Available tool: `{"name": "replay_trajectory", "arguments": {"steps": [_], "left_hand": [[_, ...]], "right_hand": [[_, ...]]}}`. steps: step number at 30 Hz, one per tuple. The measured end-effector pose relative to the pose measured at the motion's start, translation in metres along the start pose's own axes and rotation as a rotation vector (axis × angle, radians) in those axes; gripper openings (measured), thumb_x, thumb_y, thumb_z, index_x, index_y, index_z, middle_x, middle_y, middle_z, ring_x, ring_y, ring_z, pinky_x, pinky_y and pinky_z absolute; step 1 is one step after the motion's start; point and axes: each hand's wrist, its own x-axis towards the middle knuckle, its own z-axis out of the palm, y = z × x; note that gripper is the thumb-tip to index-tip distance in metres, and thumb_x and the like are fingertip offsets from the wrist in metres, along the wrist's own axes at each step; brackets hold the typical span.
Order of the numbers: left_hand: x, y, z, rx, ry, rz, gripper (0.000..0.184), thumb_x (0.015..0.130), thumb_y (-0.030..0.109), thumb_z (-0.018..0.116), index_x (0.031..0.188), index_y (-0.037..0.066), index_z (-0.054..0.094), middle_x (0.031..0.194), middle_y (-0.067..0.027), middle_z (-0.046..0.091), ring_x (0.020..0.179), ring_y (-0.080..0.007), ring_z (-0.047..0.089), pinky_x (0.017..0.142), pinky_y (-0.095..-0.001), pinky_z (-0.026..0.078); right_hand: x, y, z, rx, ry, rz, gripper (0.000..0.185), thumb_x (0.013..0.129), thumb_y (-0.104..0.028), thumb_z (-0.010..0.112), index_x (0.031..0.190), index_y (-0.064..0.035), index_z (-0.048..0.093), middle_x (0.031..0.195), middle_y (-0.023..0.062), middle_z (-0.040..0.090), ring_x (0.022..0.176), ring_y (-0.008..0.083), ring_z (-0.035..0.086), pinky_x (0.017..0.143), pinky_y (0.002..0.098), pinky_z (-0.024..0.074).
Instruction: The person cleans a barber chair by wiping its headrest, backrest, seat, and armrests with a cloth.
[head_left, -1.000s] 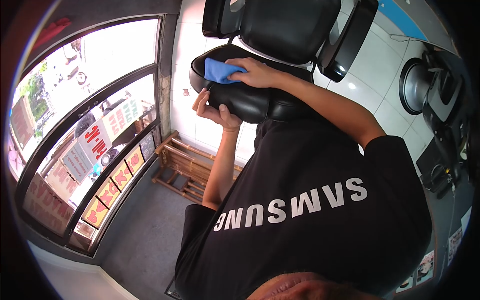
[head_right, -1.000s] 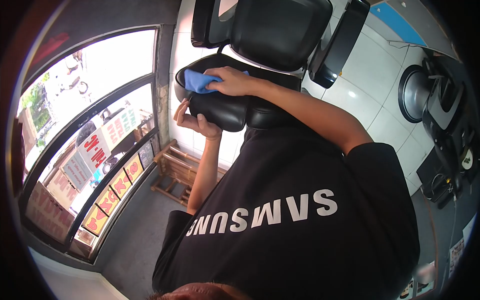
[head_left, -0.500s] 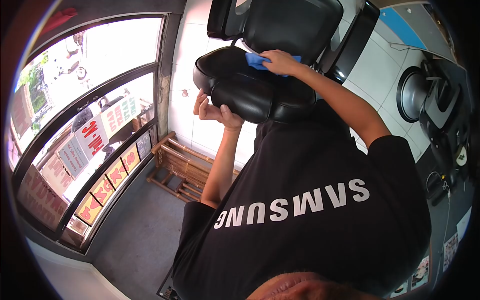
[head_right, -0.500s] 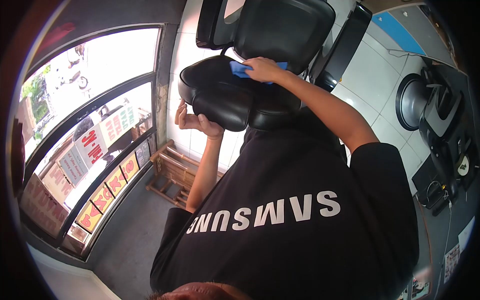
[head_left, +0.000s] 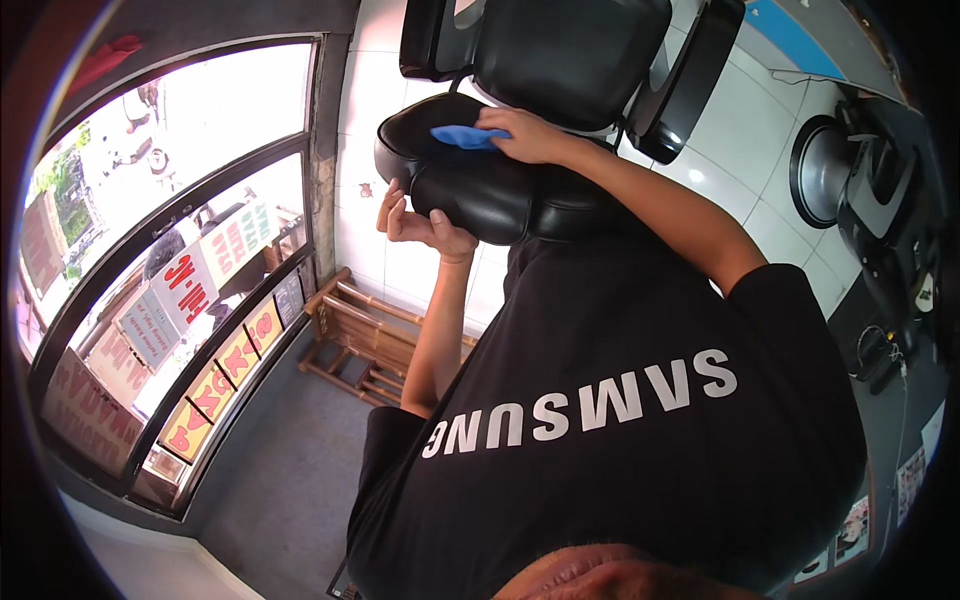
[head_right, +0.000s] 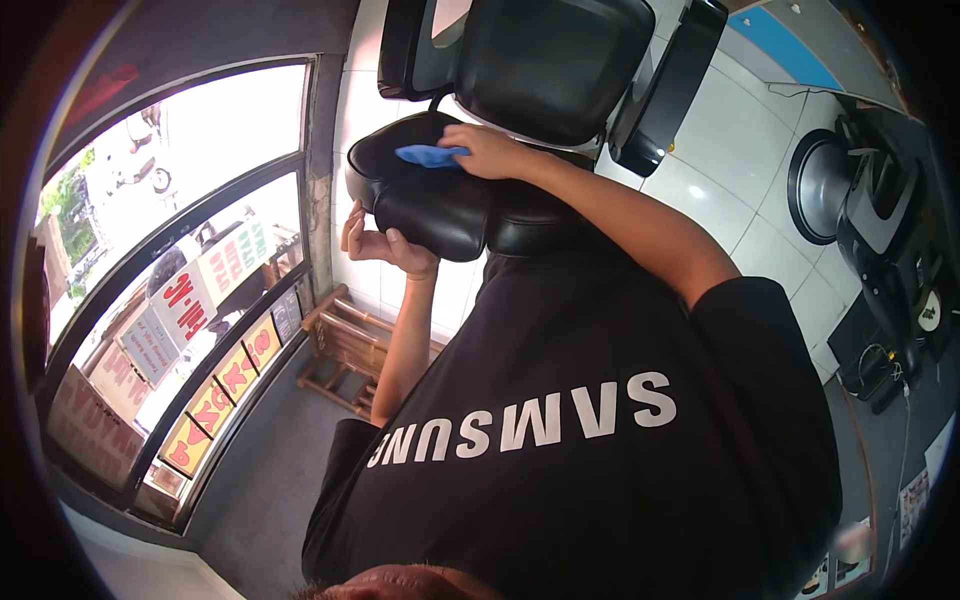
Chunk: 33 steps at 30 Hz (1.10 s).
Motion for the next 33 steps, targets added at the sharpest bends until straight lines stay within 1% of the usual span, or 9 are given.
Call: {"name": "replay_trajectory", "arguments": {"steps": [2,5,8,13,17,20,25,28,33], "left_hand": [[0.002,0.001,0.0,-0.002,0.006,-0.006,0.042,0.097,0.035,0.052,0.126,0.009,0.036,0.125,-0.0129,0.036,0.134,-0.0333,0.04,0.118,-0.0579,0.034],[0.002,0.003,0.002,-0.02,0.019,-0.018,0.041,0.097,0.035,0.052,0.125,0.01,0.037,0.125,-0.0129,0.036,0.133,-0.0324,0.041,0.117,-0.0571,0.035],[0.002,0.001,0.002,-0.047,0.007,-0.016,0.041,0.097,0.036,0.052,0.125,0.01,0.037,0.124,-0.0128,0.036,0.132,-0.0316,0.042,0.117,-0.0561,0.036],[0.002,0.001,0.002,-0.059,-0.015,-0.034,0.041,0.097,0.035,0.052,0.125,0.01,0.038,0.124,-0.0128,0.037,0.131,-0.0314,0.043,0.116,-0.0557,0.038],[0.003,0.003,0.002,-0.042,-0.028,-0.025,0.04,0.097,0.034,0.051,0.126,0.009,0.038,0.124,-0.013,0.037,0.13,-0.0316,0.044,0.115,-0.0554,0.038],[0.005,0.001,0.003,-0.041,-0.035,-0.018,0.04,0.097,0.034,0.051,0.125,0.009,0.038,0.124,-0.0131,0.037,0.13,-0.0316,0.044,0.115,-0.0553,0.038],[0.003,0.004,0.001,-0.042,-0.032,-0.033,0.039,0.097,0.033,0.051,0.125,0.009,0.038,0.124,-0.0133,0.037,0.13,-0.0318,0.044,0.115,-0.0554,0.038],[0.005,0.004,0.002,-0.045,-0.041,-0.028,0.039,0.097,0.034,0.051,0.124,0.009,0.038,0.124,-0.0132,0.037,0.131,-0.0319,0.043,0.115,-0.0551,0.038],[0.002,0.003,0.001,-0.06,-0.025,-0.032,0.041,0.095,0.032,0.054,0.124,0.006,0.038,0.124,-0.014,0.039,0.128,-0.0318,0.045,0.115,-0.0548,0.037]], "right_hand": [[-0.034,-0.002,-0.013,-0.062,0.047,0.023,0.029,0.086,0.001,0.062,0.114,-0.0019,0.069,0.116,0.0096,0.064,0.114,0.0324,0.06,0.101,0.0447,0.0474],[-0.073,-0.028,-0.047,-0.177,-0.115,0.099,0.028,0.086,-0.001,0.06,0.111,-0.0024,0.072,0.11,0.008,0.063,0.115,0.0301,0.06,0.099,0.0451,0.046],[-0.095,-0.045,-0.065,-0.121,-0.123,0.006,0.029,0.08,0.003,0.061,0.105,-0.0031,0.073,0.105,0.0054,0.062,0.112,0.0288,0.06,0.099,0.0452,0.0427],[-0.108,-0.065,-0.086,-0.117,-0.099,-0.257,0.049,0.07,0.008,0.063,0.111,-0.0131,0.078,0.118,0.0006,0.067,0.12,0.0236,0.058,0.104,0.0421,0.04],[-0.096,-0.038,-0.085,-0.253,-0.088,-0.201,0.047,0.068,0.009,0.062,0.106,-0.013,0.079,0.119,0.0007,0.066,0.119,0.0253,0.06,0.106,0.0423,0.0404],[-0.097,-0.036,-0.069,-0.094,-0.103,-0.161,0.047,0.069,0.01,0.062,0.106,-0.014,0.079,0.119,-0.0007,0.066,0.119,0.0256,0.059,0.106,0.0439,0.0403],[-0.11,-0.099,-0.092,-0.056,-0.21,-0.421,0.043,0.061,0.006,0.069,0.097,-0.0162,0.076,0.119,-0.0013,0.065,0.127,0.0265,0.057,0.113,0.0487,0.0375],[-0.112,-0.088,-0.079,-0.086,-0.107,-0.358,0.043,0.062,0.006,0.069,0.096,-0.0192,0.077,0.117,-0.0015,0.065,0.127,0.0263,0.057,0.113,0.0484,0.0375],[-0.102,-0.081,-0.069,-0.096,0.065,-0.239,0.035,0.072,0.005,0.068,0.096,-0.0194,0.079,0.116,-0.0008,0.066,0.114,0.0245,0.061,0.101,0.0442,0.0411]]}}
